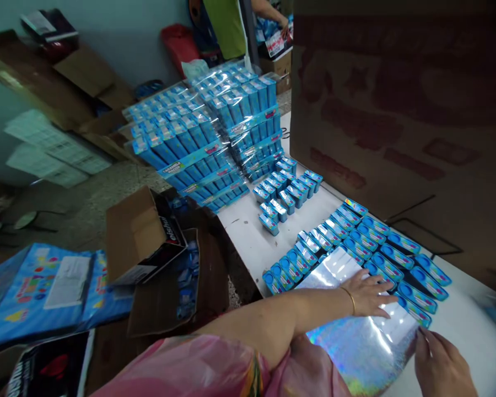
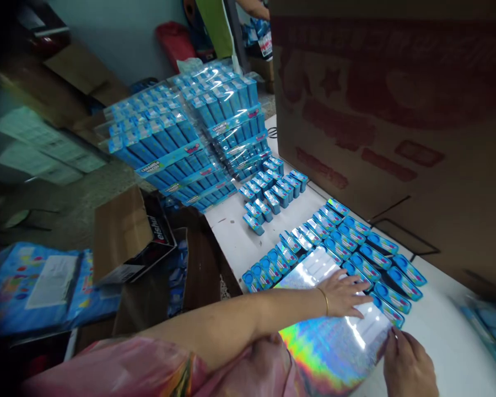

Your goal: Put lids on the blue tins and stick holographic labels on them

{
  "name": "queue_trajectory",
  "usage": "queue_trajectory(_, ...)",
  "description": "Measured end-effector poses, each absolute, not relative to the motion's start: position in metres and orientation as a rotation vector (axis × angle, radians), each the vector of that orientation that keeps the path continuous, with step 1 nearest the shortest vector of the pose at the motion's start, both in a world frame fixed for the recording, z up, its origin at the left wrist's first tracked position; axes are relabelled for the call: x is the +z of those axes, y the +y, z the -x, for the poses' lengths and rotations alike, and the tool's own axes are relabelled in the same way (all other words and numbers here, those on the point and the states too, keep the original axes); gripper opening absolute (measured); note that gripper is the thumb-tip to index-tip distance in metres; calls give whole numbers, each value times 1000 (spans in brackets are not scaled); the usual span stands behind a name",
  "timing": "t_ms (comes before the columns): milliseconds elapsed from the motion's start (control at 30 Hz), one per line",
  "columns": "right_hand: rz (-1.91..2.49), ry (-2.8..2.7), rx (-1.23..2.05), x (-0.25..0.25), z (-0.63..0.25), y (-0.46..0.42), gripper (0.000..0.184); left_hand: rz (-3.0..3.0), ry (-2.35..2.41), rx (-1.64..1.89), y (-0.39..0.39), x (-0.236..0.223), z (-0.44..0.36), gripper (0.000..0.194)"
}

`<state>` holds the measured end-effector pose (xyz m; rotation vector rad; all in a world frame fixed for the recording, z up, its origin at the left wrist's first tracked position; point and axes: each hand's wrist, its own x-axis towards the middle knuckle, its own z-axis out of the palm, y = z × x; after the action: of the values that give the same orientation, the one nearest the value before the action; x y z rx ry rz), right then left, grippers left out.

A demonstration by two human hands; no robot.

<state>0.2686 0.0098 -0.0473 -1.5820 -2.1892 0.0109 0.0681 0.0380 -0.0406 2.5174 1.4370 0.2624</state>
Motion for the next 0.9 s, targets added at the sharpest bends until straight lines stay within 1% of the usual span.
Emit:
queue_trajectory(133,1653,-2130,-61,-48,-265,14,42,-2502,1423,288,36,-38,-65,51)
queue_trajectory(200,1630,-2133,-64,-49,-266,18,39,-2506,1420,328,34,-37,-63,52)
queue_trajectory(333,1536,-2257,-36,-47,-271,18,25,-2482,1391,376,33,-35,-59,53)
queue_trajectory(467,1505,-2269,-92,-54,-273,14,27,-2452,1360,367,35,-32,-57,55)
queue_trajectory(567,1413,-2228,-176,-60,-271,17,24,-2455,1343,341,36,-35,-57,57)
queue_trajectory(633,1385,-2207,-188,-54,-268,19,22,-2448,1334,324,37,-38,-56,58)
queue_trajectory(733,1518,-2143,-24,-20,-262,12,24,-2407,1341,318,39,-42,-58,57)
queue_trajectory(900,1766,-1769,677,67,-236,-16,23,-2312,1310,369,47,-35,-64,51)
